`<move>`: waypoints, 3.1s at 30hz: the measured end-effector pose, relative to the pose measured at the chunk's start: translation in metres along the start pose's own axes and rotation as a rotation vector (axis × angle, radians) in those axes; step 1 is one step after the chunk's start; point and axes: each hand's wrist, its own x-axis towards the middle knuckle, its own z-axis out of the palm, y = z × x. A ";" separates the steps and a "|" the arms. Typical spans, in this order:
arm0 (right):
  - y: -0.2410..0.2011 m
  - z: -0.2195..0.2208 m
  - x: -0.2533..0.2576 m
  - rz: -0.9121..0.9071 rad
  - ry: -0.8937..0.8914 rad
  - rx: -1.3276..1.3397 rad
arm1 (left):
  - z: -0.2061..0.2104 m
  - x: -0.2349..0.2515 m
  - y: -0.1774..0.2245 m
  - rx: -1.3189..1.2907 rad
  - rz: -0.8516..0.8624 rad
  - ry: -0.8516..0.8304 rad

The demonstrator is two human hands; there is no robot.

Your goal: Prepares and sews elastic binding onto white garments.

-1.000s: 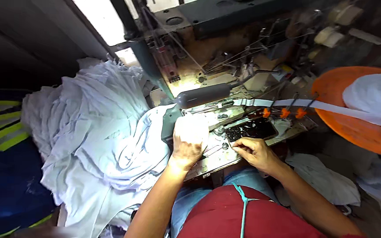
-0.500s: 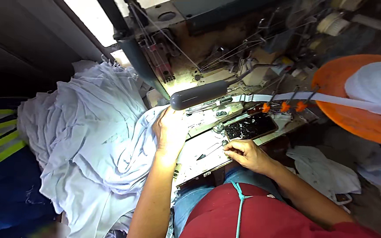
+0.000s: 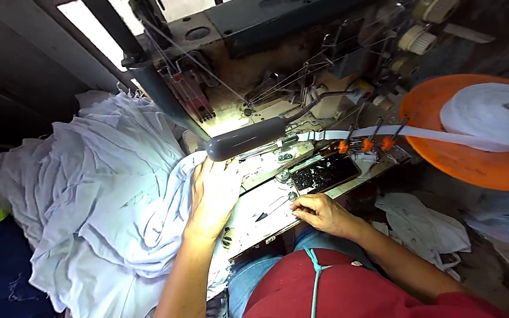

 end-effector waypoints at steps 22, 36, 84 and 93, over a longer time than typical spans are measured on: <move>-0.009 -0.012 0.005 -0.013 0.153 -0.135 | 0.015 0.027 0.051 -0.270 0.186 0.249; -0.006 -0.032 -0.014 -0.010 0.176 -0.172 | 0.032 0.064 0.055 -0.379 0.056 0.146; 0.003 -0.009 -0.007 -0.053 0.151 -0.170 | 0.019 0.059 0.070 -0.269 0.061 0.114; 0.007 -0.009 -0.007 -0.036 0.148 -0.176 | 0.044 0.055 0.062 -0.504 -0.042 0.196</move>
